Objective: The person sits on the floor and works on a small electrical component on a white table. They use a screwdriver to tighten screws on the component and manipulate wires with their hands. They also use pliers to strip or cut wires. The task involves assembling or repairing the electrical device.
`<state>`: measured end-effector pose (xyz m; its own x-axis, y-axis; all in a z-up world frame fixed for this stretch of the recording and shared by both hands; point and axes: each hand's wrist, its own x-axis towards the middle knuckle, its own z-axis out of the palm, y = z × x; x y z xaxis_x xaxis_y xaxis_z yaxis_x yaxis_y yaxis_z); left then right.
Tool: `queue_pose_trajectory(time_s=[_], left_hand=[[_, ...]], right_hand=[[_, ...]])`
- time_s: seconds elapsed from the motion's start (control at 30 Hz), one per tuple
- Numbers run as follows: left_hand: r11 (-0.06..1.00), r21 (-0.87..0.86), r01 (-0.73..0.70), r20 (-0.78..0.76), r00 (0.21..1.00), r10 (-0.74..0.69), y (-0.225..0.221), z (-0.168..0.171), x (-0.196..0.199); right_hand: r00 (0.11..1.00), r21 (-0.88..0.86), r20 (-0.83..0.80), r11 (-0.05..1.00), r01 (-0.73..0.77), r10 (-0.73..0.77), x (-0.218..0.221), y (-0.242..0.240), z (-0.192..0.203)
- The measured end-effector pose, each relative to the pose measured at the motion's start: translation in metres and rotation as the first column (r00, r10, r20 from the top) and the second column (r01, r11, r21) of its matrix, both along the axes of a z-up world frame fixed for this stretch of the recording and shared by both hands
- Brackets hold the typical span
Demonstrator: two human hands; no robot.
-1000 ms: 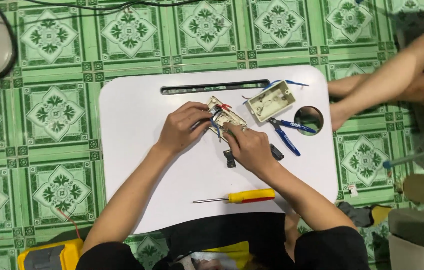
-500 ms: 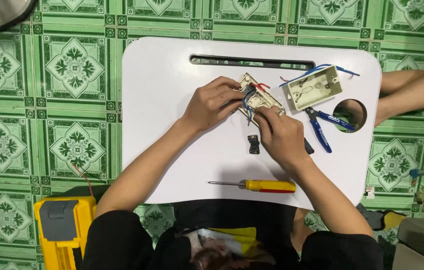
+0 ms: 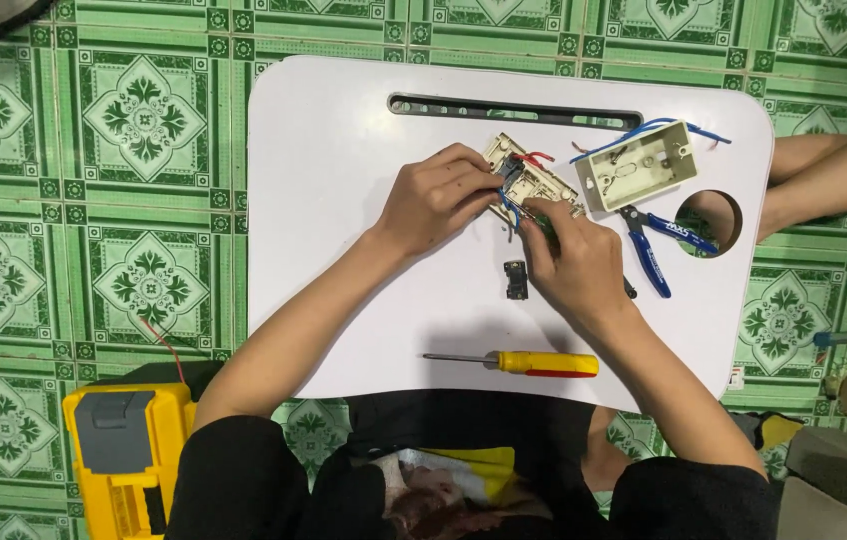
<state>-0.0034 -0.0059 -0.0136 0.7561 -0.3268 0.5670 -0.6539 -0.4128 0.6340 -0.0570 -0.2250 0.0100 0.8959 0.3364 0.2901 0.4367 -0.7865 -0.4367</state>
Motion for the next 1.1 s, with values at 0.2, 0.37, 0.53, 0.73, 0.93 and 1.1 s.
queue_pose_trajectory(time_s=[0.2, 0.37, 0.53, 0.73, 0.93, 1.1], left_hand=[[1.0, -0.008, -0.005, -0.042, 0.999, 0.005, -0.002, -0.009, -0.002], [0.999, -0.011, -0.038, -0.039, 0.999, 0.038, -0.007, -0.012, -0.003], [0.999, -0.024, -0.038, -0.065, 0.997, 0.037, -0.006, -0.018, -0.001], [1.0, 0.003, -0.022, -0.125, 0.992, 0.022, -0.002, -0.002, -0.002], [0.999, 0.04, -0.027, -0.16, 0.987, 0.033, -0.005, 0.003, -0.004], [1.0, 0.024, -0.016, -0.2, 0.98, 0.021, -0.003, 0.008, -0.004]], right_hand=[[0.919, -0.349, 0.37, 0.937, -0.003, 0.14, 0.009, -0.003, -0.011], [0.999, 0.086, 0.019, 0.995, -0.046, 0.045, 0.005, 0.009, 0.013], [0.939, 0.323, -0.343, 0.937, 0.131, -0.013, 0.006, 0.007, 0.014], [0.999, 0.05, -0.027, 0.998, -0.029, 0.031, 0.008, 0.011, 0.017], [0.906, -0.445, 0.38, 0.896, -0.001, 0.189, 0.008, 0.008, 0.008], [0.984, 0.158, -0.177, 0.987, 0.012, 0.017, 0.01, 0.008, 0.012]])
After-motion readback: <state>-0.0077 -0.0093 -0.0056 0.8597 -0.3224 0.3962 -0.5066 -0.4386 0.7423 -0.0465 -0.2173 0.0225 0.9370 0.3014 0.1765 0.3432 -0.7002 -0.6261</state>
